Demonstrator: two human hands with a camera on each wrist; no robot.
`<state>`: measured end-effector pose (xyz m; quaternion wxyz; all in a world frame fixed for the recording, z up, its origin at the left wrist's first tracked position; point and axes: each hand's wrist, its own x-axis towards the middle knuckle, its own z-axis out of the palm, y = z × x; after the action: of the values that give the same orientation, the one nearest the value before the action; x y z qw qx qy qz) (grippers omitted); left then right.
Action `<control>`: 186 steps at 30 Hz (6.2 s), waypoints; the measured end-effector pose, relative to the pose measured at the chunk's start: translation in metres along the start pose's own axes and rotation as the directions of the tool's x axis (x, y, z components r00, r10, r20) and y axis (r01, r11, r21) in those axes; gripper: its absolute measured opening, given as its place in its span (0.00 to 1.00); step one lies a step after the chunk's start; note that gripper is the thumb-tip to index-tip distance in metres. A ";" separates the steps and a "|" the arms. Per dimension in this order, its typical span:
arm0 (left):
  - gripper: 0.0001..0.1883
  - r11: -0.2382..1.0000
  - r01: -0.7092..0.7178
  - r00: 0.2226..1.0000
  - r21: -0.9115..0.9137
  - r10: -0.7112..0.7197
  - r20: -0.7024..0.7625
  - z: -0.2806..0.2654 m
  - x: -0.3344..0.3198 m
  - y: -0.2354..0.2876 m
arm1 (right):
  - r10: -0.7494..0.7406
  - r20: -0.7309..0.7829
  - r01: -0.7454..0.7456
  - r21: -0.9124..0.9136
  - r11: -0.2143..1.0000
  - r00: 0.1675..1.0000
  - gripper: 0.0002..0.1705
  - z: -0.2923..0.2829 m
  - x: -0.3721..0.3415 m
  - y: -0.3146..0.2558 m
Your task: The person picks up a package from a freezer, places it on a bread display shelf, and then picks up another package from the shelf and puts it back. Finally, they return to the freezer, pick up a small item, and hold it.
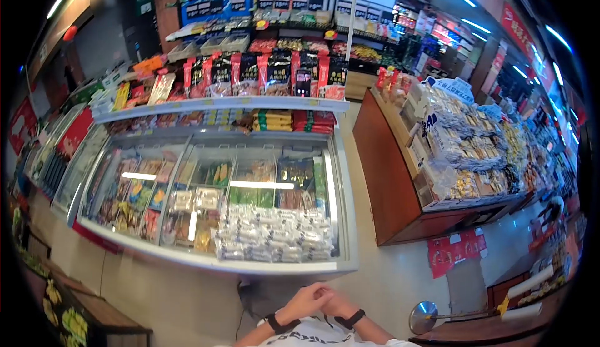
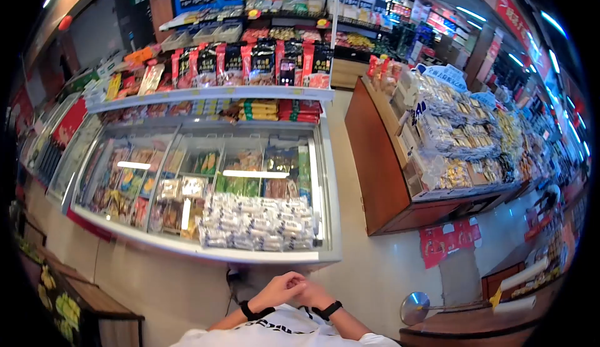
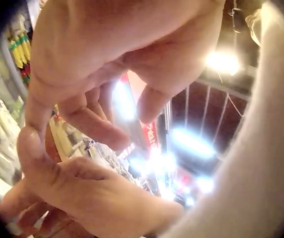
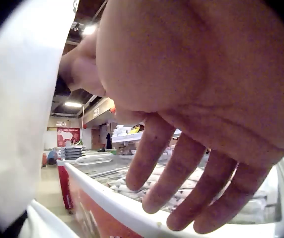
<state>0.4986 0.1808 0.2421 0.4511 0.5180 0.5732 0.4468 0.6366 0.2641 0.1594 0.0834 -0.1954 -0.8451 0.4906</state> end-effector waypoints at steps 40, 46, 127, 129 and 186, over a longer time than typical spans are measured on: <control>0.21 0.757 0.621 0.547 0.203 -0.232 -0.805 -0.512 -0.020 -0.274 | 0.057 0.120 -0.050 -0.060 0.997 0.991 0.34 0.267 0.536 -0.077; 0.08 0.895 0.440 0.451 0.078 -0.145 -0.880 -0.492 -0.028 -0.288 | 0.024 0.047 -0.032 0.197 0.980 0.999 0.27 0.282 0.508 -0.086; 0.25 0.813 -0.001 0.959 -0.582 -0.165 -0.232 0.553 0.776 0.134 | 0.512 -0.665 0.109 0.661 0.743 0.544 0.20 -0.841 -0.155 0.423; 0.26 0.780 0.016 0.932 -0.626 -0.239 -0.274 0.558 0.807 0.131 | 0.481 -0.649 0.125 0.661 0.740 0.589 0.23 -0.871 -0.139 0.438; 0.15 0.818 -0.324 0.367 -0.476 -0.355 -0.860 0.364 0.173 0.105 | -0.288 0.481 0.194 0.236 0.952 0.828 0.40 -0.369 -0.079 0.083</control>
<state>0.8660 0.3760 0.2651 0.1855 0.0055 0.5655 0.8036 0.8524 0.5625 0.2782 -0.0648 0.0583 -0.8078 0.5829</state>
